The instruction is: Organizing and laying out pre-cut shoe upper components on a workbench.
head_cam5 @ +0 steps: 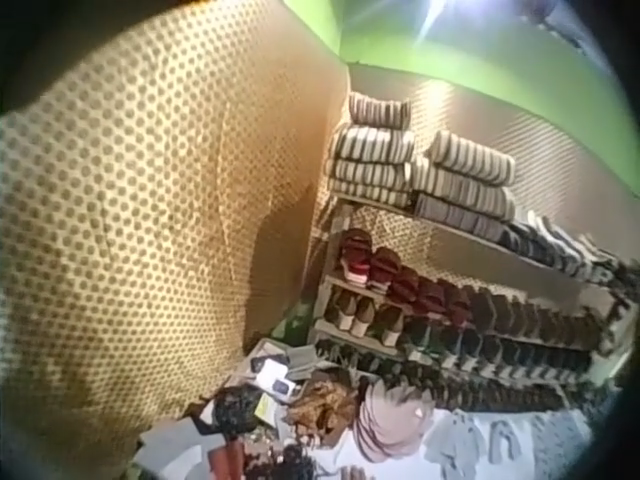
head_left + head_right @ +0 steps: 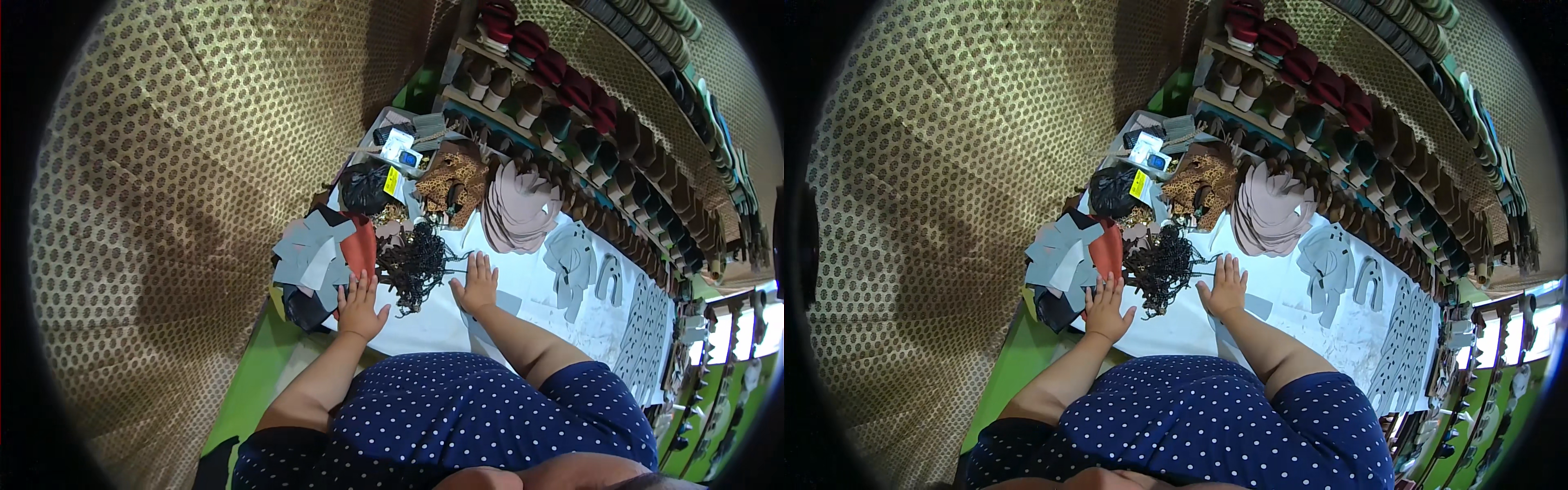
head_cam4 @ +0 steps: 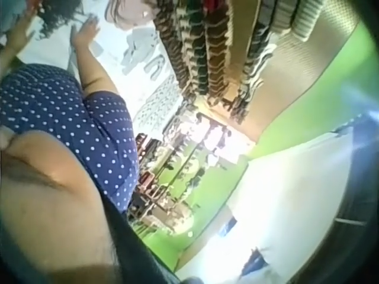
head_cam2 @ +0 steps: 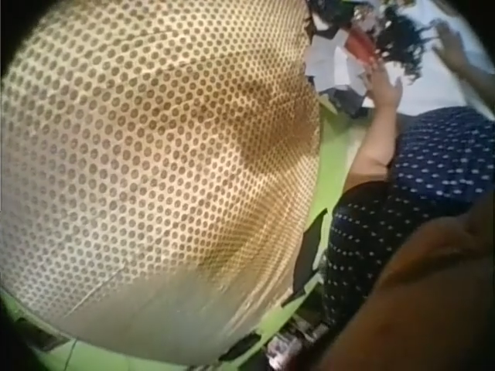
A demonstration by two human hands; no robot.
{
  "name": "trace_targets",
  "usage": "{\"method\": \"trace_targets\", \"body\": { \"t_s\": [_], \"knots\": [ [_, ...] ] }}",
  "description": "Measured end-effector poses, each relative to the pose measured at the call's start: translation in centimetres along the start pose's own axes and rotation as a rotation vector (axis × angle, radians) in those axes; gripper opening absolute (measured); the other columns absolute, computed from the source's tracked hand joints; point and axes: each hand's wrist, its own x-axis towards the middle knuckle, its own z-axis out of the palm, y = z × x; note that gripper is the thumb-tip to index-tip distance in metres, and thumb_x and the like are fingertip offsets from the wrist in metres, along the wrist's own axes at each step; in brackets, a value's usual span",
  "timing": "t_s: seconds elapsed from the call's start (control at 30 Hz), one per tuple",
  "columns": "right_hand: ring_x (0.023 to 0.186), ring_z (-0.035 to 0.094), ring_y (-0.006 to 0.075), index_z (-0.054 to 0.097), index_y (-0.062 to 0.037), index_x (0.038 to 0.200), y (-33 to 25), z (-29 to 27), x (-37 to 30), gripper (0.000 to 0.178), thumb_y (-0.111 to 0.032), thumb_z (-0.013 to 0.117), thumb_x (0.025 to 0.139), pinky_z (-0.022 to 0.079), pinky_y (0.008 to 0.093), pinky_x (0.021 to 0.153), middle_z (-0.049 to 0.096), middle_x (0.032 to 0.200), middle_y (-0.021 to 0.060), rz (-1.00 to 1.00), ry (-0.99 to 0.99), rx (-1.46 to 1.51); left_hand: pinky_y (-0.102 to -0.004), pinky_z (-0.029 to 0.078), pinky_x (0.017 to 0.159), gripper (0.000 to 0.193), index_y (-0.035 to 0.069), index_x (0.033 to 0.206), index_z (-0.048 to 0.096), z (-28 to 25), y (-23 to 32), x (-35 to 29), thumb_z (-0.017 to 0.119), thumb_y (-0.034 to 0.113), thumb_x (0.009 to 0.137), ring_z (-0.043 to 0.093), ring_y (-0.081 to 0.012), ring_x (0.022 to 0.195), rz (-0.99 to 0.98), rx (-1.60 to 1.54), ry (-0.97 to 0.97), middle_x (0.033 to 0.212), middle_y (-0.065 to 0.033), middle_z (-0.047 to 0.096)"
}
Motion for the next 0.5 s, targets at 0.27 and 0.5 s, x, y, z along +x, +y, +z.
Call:
{"method": "trace_targets", "body": {
  "t_s": [0.27,0.5],
  "knots": [
    [0.155,0.013,0.0365,0.026,-0.0032,0.157,0.16,0.55,0.03,0.089,-0.055,0.055,0.091,0.007,0.06,0.122,0.021,0.165,0.021,-0.009,0.078,-0.007,-0.0573,0.009,0.122,0.084,0.015,0.159,0.031,-0.09,0.17,0.15,0.062,0.049,0.088,0.018,-0.0362,0.154,-0.005,0.011,-0.01,0.166,-0.0138,0.023],
    [0.155,0.012,0.0367,0.025,-0.0024,0.158,-0.12,-0.26,-0.01,0.089,-0.057,0.053,0.093,0.007,0.0604,0.121,0.021,0.165,0.0208,-0.03,0.074,0.012,-0.0572,0.008,0.122,0.084,0.014,0.158,0.031,0.38,0.08,0.0,0.063,0.048,0.088,0.017,-0.0358,0.154,-0.003,0.022,0.021,0.166,-0.0134,0.024]
  ]
}}
